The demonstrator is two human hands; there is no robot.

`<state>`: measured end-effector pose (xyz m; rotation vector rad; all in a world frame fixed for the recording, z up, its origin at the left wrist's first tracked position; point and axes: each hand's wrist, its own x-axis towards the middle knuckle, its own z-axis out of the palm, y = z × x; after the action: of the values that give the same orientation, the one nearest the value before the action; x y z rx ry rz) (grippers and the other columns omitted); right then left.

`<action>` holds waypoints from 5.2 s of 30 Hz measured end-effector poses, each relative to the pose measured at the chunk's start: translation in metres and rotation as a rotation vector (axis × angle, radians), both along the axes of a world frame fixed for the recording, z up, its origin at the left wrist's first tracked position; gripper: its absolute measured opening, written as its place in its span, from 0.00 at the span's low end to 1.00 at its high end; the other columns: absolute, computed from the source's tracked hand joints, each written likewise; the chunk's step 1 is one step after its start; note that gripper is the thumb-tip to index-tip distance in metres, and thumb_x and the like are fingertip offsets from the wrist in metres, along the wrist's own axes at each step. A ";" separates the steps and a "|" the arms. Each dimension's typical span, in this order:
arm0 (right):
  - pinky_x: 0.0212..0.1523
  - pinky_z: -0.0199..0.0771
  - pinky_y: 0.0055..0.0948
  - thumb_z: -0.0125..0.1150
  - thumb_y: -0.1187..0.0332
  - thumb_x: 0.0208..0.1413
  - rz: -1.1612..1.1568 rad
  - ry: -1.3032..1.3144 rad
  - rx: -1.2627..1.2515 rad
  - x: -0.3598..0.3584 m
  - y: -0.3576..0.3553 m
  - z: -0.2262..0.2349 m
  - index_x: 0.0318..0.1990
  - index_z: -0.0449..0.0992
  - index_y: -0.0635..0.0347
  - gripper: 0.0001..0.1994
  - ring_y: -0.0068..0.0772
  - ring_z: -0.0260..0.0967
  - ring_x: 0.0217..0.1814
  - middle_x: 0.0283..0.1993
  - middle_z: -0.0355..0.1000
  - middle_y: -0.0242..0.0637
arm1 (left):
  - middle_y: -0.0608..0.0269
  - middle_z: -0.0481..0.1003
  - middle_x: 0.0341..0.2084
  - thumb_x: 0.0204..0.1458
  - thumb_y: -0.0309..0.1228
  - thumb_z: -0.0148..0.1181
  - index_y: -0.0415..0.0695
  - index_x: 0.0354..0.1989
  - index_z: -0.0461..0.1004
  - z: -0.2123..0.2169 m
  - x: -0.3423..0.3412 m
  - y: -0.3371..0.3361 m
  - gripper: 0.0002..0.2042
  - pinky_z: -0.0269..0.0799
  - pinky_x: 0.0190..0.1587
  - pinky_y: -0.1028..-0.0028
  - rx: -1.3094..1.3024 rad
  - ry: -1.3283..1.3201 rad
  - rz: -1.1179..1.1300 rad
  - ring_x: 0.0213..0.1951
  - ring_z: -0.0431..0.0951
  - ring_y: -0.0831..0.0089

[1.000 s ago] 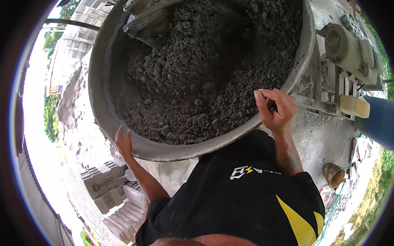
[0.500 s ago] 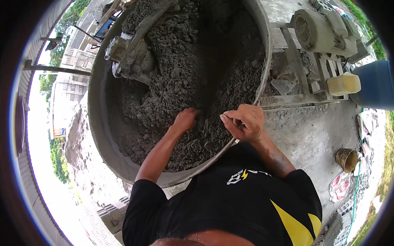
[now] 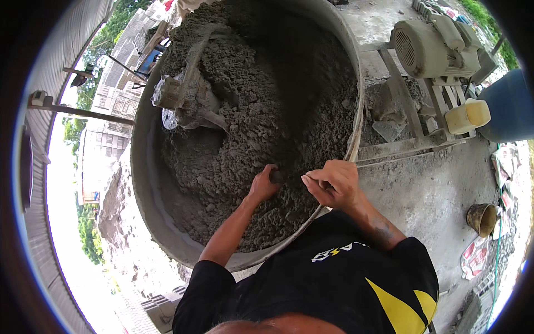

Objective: The person operates a cement mixer, repeatedly checking the concrete consistency by hand and with a shovel. They scrape the interior of the mixer and later shovel mixed concrete out onto the ground.

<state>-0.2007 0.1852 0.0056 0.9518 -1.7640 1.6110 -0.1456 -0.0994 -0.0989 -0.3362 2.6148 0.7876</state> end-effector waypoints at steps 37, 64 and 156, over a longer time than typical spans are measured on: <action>0.54 0.75 0.40 0.74 0.66 0.46 0.690 -0.089 0.540 0.187 -0.043 0.085 0.55 0.76 0.54 0.26 0.46 0.73 0.57 0.54 0.75 0.40 | 0.59 0.72 0.47 0.65 0.50 0.50 0.39 0.56 0.67 0.173 0.271 0.121 0.25 0.66 0.54 0.64 1.630 0.484 0.783 0.50 0.72 0.66; 0.53 0.70 0.46 0.76 0.60 0.43 -1.265 -0.218 0.909 0.307 0.631 -0.076 0.61 0.69 0.52 0.35 0.49 0.67 0.60 0.61 0.67 0.50 | 0.47 0.80 0.29 0.49 0.41 0.55 0.42 0.27 0.81 -0.244 0.586 0.188 0.15 0.74 0.43 0.51 -0.324 0.075 -0.315 0.37 0.80 0.43; 0.30 0.71 0.26 0.53 0.72 0.66 -0.122 -0.172 0.046 0.095 -0.061 0.028 0.34 0.77 0.66 0.10 0.25 0.73 0.29 0.30 0.77 0.37 | 0.66 0.78 0.48 0.54 0.40 0.62 0.54 0.46 0.82 0.148 0.322 -0.132 0.13 0.70 0.54 0.61 -0.568 0.248 0.744 0.53 0.75 0.62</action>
<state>-0.1061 0.1239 0.0332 0.7287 -1.9429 1.6210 0.1768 -0.2313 0.0494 -1.5134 2.9074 0.2557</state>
